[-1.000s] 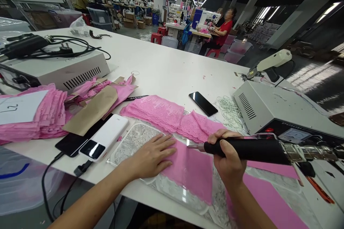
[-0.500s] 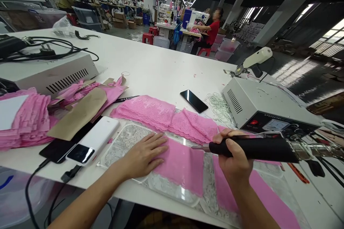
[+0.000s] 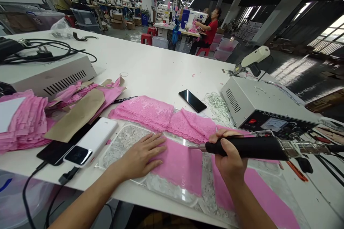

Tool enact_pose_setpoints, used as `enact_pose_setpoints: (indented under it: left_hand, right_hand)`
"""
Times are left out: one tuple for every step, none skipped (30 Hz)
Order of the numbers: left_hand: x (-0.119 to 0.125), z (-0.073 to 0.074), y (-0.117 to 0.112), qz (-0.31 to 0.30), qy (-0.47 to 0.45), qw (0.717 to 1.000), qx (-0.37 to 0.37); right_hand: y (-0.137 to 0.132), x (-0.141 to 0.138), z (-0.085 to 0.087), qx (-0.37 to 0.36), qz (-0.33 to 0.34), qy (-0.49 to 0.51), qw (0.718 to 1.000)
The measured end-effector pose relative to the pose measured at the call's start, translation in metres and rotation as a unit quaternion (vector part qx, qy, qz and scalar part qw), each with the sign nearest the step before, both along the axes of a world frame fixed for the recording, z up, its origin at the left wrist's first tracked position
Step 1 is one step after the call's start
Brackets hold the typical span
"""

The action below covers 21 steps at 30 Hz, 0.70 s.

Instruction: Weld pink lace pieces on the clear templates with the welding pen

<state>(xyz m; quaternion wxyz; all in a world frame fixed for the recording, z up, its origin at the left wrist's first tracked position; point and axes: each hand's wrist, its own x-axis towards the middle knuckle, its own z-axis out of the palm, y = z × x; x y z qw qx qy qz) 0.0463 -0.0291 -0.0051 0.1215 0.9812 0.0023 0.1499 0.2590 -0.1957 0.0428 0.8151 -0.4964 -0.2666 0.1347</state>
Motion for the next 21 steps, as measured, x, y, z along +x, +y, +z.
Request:
enact_pose_setpoints:
  left_hand:
    - [0.000, 0.001, 0.000, -0.001, 0.002, 1.000, 0.003]
    - [0.000, 0.001, 0.000, -0.001, 0.003, 1.000, 0.004]
    - [0.000, 0.001, 0.001, -0.001, 0.002, 1.000, 0.005]
    - [0.000, 0.002, 0.001, -0.001, -0.001, 1.000, 0.004]
    - [0.000, 0.002, 0.001, 0.000, -0.006, 1.000, 0.001]
    - [0.000, 0.002, 0.001, 0.000, -0.011, 1.000, -0.002]
    - [0.000, 0.002, 0.001, 0.001, -0.015, 1.000, -0.005]
    - [0.000, 0.001, 0.001, 0.001, -0.019, 1.000, -0.007]
    - [0.000, 0.001, 0.001, 0.001, -0.022, 1.000, -0.009]
    - [0.000, 0.000, 0.001, 0.000, -0.024, 1.000, -0.008]
    - [0.000, 0.000, 0.001, 0.000, -0.025, 1.000, -0.007]
    - [0.000, 0.000, 0.002, 0.000, -0.026, 1.000, -0.006]
    - [-0.001, 0.000, 0.002, -0.001, -0.025, 1.000, -0.004]
    - [-0.001, 0.000, 0.003, -0.003, -0.025, 1.000, -0.002]
    - [-0.001, 0.001, 0.003, -0.004, -0.026, 1.000, -0.002]
    - [-0.001, 0.003, 0.003, -0.006, -0.029, 1.000, -0.001]
    - [-0.001, 0.005, 0.002, -0.008, -0.036, 0.999, 0.001]
    - [0.001, 0.008, 0.000, -0.011, -0.044, 0.999, 0.005]
    - [0.003, 0.012, -0.003, -0.015, -0.053, 0.998, 0.010]
    - [0.007, 0.015, -0.009, -0.021, -0.060, 0.998, 0.017]
    - [0.012, 0.019, -0.016, -0.028, -0.064, 0.997, 0.023]
  right_hand:
    - [0.000, 0.000, 0.000, 0.000, 0.001, -0.003, 1.000]
    - [0.000, -0.001, 0.000, 0.000, 0.002, -0.005, 1.000]
    - [0.001, -0.001, 0.000, 0.000, 0.004, -0.008, 1.000]
    - [0.001, -0.001, 0.001, 0.000, 0.003, -0.010, 1.000]
    - [0.000, 0.000, 0.001, 0.002, 0.001, -0.012, 1.000]
    - [-0.001, 0.001, 0.002, 0.004, -0.004, -0.015, 1.000]
    - [-0.003, 0.003, 0.002, 0.006, -0.010, -0.017, 1.000]
    - [-0.005, 0.005, 0.003, 0.008, -0.018, -0.021, 1.000]
    - [-0.008, 0.008, 0.003, 0.007, -0.027, -0.026, 0.999]
    - [-0.012, 0.011, 0.003, 0.005, -0.033, -0.032, 0.999]
    - [-0.015, 0.014, 0.003, 0.001, -0.039, -0.037, 0.999]
    - [-0.019, 0.016, 0.003, -0.003, -0.044, -0.042, 0.998]
    - [-0.023, 0.019, 0.003, -0.005, -0.048, -0.044, 0.998]
    - [-0.026, 0.020, 0.003, -0.007, -0.050, -0.043, 0.998]
    - [-0.028, 0.022, 0.002, -0.008, -0.051, -0.041, 0.998]
    - [-0.030, 0.023, 0.002, -0.007, -0.052, -0.039, 0.998]
    - [-0.032, 0.023, 0.002, -0.005, -0.053, -0.036, 0.998]
    - [-0.033, 0.024, 0.001, -0.003, -0.053, -0.034, 0.998]
    - [-0.034, 0.024, 0.001, -0.001, -0.055, -0.032, 0.998]
    - [-0.035, 0.024, 0.001, 0.001, -0.057, -0.030, 0.998]
    - [-0.036, 0.024, 0.001, 0.004, -0.059, -0.028, 0.998]
